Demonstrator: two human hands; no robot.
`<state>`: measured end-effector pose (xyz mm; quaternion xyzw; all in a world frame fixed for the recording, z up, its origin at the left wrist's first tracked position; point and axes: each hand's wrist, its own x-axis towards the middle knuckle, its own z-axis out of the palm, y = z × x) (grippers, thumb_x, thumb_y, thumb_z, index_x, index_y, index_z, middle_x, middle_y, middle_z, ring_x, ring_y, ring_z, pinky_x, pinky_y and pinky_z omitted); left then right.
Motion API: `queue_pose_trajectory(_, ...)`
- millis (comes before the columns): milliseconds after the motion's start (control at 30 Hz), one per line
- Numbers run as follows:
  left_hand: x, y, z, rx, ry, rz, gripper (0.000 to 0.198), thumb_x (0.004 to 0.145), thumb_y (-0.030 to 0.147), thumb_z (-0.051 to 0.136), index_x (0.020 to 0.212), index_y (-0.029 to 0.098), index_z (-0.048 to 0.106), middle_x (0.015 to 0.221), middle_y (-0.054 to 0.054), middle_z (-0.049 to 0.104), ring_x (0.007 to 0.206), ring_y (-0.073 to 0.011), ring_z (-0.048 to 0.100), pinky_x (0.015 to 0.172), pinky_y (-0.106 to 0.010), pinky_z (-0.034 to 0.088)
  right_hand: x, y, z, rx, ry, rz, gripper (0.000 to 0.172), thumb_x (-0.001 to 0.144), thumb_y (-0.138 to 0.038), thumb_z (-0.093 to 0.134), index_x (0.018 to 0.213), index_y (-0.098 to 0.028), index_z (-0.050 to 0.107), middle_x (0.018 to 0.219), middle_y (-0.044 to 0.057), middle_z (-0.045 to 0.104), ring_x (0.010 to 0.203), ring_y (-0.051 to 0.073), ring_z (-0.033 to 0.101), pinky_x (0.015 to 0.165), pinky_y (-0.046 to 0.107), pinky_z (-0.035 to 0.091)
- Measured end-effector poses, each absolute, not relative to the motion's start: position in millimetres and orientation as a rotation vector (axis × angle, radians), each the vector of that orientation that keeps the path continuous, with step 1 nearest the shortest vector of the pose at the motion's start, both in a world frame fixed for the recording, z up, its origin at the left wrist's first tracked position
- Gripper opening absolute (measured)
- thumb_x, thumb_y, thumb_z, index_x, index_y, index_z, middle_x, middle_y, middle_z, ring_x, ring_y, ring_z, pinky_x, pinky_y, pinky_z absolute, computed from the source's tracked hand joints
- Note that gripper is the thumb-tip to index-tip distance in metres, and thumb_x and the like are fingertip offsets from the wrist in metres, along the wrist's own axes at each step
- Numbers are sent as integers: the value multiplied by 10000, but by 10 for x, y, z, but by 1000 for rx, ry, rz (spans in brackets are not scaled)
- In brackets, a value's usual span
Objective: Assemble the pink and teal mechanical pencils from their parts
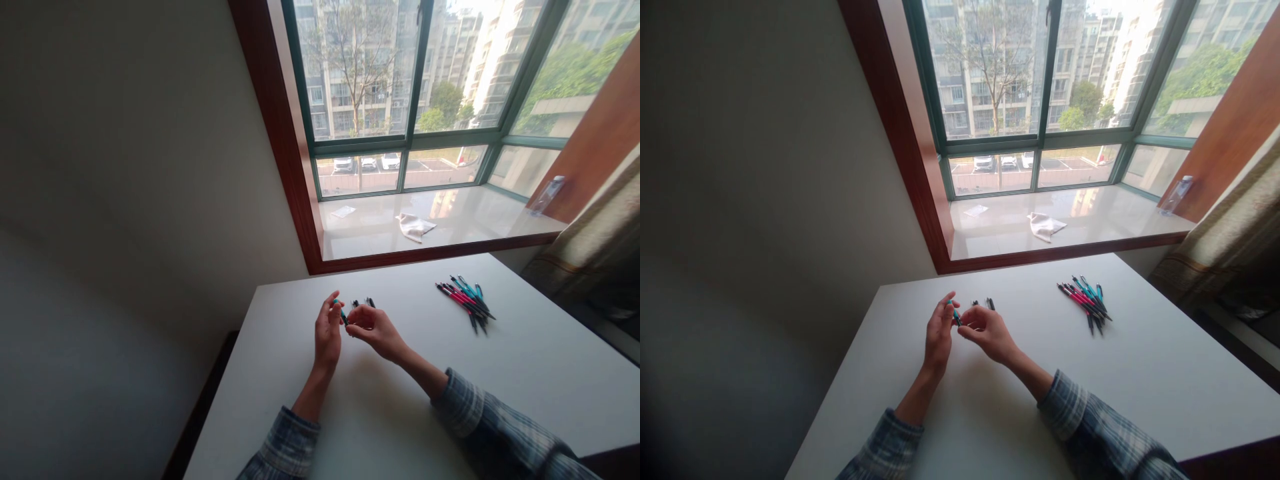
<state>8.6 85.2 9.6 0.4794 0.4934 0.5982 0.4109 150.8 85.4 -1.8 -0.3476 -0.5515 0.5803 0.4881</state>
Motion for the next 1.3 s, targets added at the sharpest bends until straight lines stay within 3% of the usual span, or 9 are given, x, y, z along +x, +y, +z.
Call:
queue_pose_trajectory(167, 49, 881, 114, 1176, 1272, 1606, 382, 840, 485, 730, 1082, 189, 729, 827, -24, 674, 668, -133, 586, 672, -266, 505, 1555, 866, -16, -892, -1370, 1367, 262, 769, -371, 823, 903, -183, 697, 885, 37, 736, 809, 185, 692, 739, 315, 560)
queue_pose_trajectory(333, 31, 901, 69, 1054, 1245, 1577, 372, 765, 442, 812, 1002, 162, 752, 926, -58, 728, 743, -159, 654, 755, -320, 561, 1698, 940, 7, -982, -1333, 1231, 286, 808, -434, 768, 942, -185, 726, 901, 54, 736, 808, 199, 677, 704, 315, 547)
queue_pose_trajectory(433, 77, 877, 35, 968, 1135, 1465, 368, 701, 405, 873, 936, 145, 760, 879, -56, 737, 755, -158, 665, 803, -335, 570, 1820, 1011, 49, -990, -1226, 1135, 338, 815, -472, 754, 984, -180, 730, 880, 55, 727, 772, 191, 652, 703, 317, 535)
queue_pose_trajectory(633, 219, 789, 19, 843, 981, 1250, 370, 656, 351, 924, 904, 132, 760, 847, -63, 760, 749, -139, 674, 801, -291, 556, 1907, 1030, 159, -945, -1160, 1067, 329, 817, -460, 758, 984, -177, 730, 869, 56, 711, 801, 197, 638, 734, 328, 529)
queue_pose_trajectory(933, 192, 788, 66, 809, 991, 1264, 370, 632, 349, 936, 880, 141, 757, 835, -48, 761, 722, -119, 662, 773, -259, 552, 2109, 1063, 121, -1033, -1115, 891, 306, 842, -443, 736, 1003, -185, 706, 843, 37, 711, 779, 189, 664, 734, 319, 547)
queue_pose_trajectory(1167, 154, 796, 100, 819, 1028, 1307, 352, 643, 337, 924, 882, 149, 745, 803, -14, 729, 698, -101, 646, 741, -237, 551, 2518, 1008, -225, -1396, -1595, 424, 93, 829, -237, 641, 905, -211, 689, 879, 34, 708, 754, 199, 668, 754, 335, 529)
queue_pose_trajectory(1300, 152, 796, 94, 848, 1045, 1302, 347, 653, 346, 916, 879, 149, 740, 793, -4, 709, 687, -98, 637, 727, -234, 547, 2496, 928, -314, -1520, -1820, 354, 148, 787, -142, 603, 889, -216, 681, 852, 22, 679, 696, 176, 619, 683, 292, 457)
